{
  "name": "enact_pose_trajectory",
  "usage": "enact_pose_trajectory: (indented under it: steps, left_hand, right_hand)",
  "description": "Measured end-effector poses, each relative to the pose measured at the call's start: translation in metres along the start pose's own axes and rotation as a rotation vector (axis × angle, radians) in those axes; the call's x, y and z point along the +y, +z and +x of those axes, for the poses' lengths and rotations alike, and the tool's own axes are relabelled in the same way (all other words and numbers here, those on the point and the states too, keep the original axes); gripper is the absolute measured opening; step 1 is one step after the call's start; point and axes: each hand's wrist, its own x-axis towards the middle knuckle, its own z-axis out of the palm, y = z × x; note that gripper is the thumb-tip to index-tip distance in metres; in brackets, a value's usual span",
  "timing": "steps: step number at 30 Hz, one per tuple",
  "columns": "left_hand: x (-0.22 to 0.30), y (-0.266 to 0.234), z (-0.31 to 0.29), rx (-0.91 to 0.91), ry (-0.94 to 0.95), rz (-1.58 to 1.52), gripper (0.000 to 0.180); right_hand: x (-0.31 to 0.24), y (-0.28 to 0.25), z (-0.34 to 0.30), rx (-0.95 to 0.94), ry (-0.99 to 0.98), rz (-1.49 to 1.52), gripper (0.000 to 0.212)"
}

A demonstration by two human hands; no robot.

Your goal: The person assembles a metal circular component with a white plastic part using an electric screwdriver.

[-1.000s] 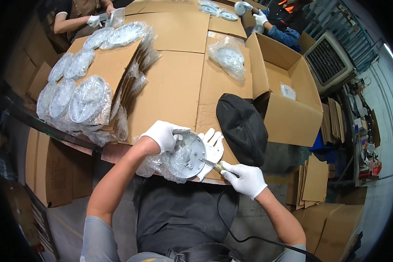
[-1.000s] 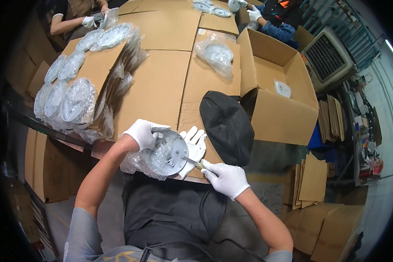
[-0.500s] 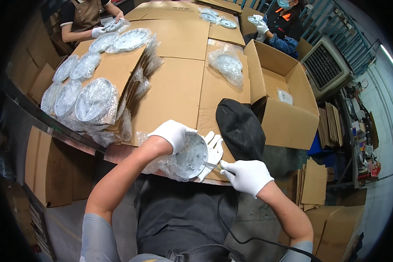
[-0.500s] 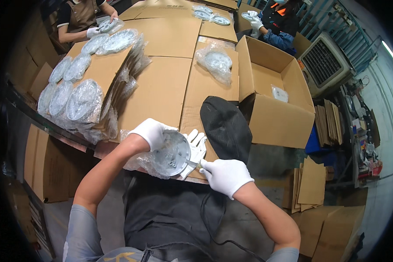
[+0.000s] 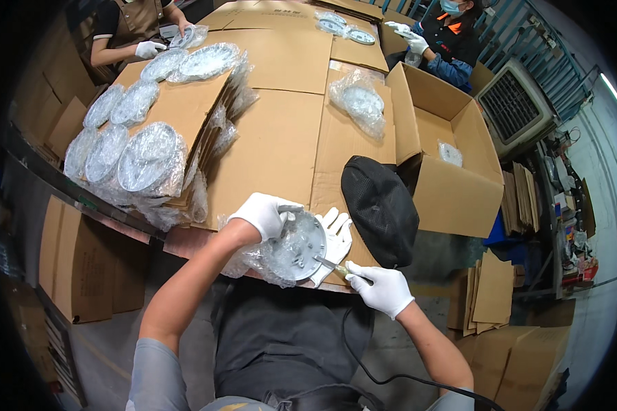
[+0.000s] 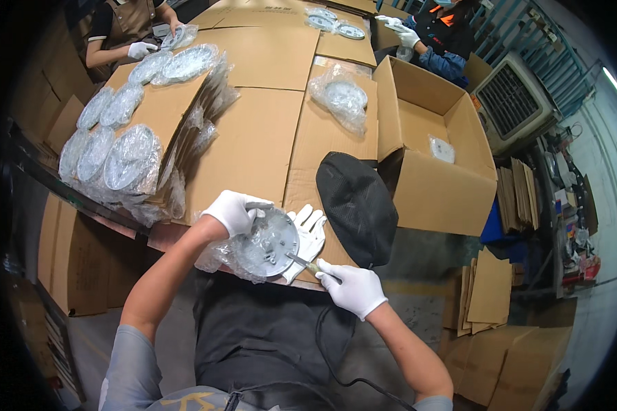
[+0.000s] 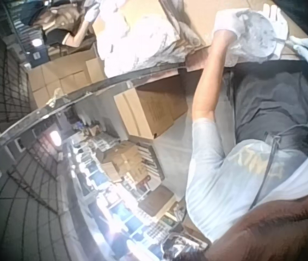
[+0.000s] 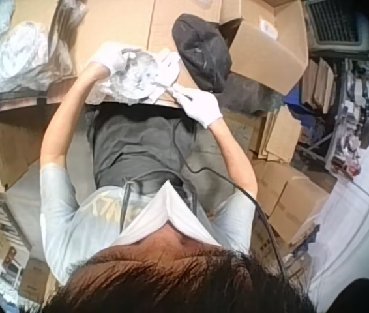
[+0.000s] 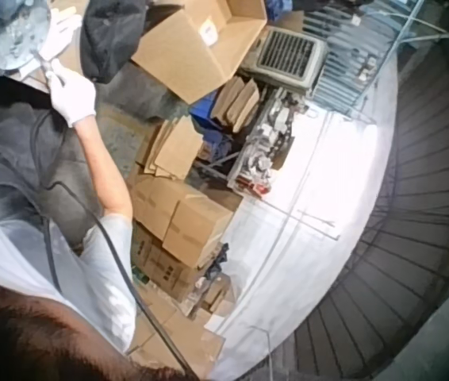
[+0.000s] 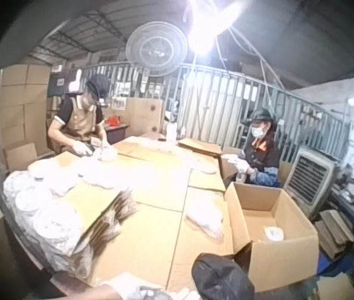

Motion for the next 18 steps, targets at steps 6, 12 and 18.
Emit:
enact_pose_trajectory:
  steps: [6,12,18]
  left_hand:
    - [-0.018,0.063,-0.043,0.691,-0.049,-0.417,0.037]
    - [-0.007,0.102,-0.064,0.923,-0.082,-0.330,0.045]
    - [0.001,0.024,-0.055,0.362,0.009,-0.029,0.037]
  right_hand:
    - [-0.002,0.023,-0.018,0.151,0.119,0.216,0.027]
    - [-0.005,0.024,-0.018,0.146,0.098,0.187,0.030]
    - [-0.027,-0.035,-0.019,0.070,-0.004,-0.151,0.031]
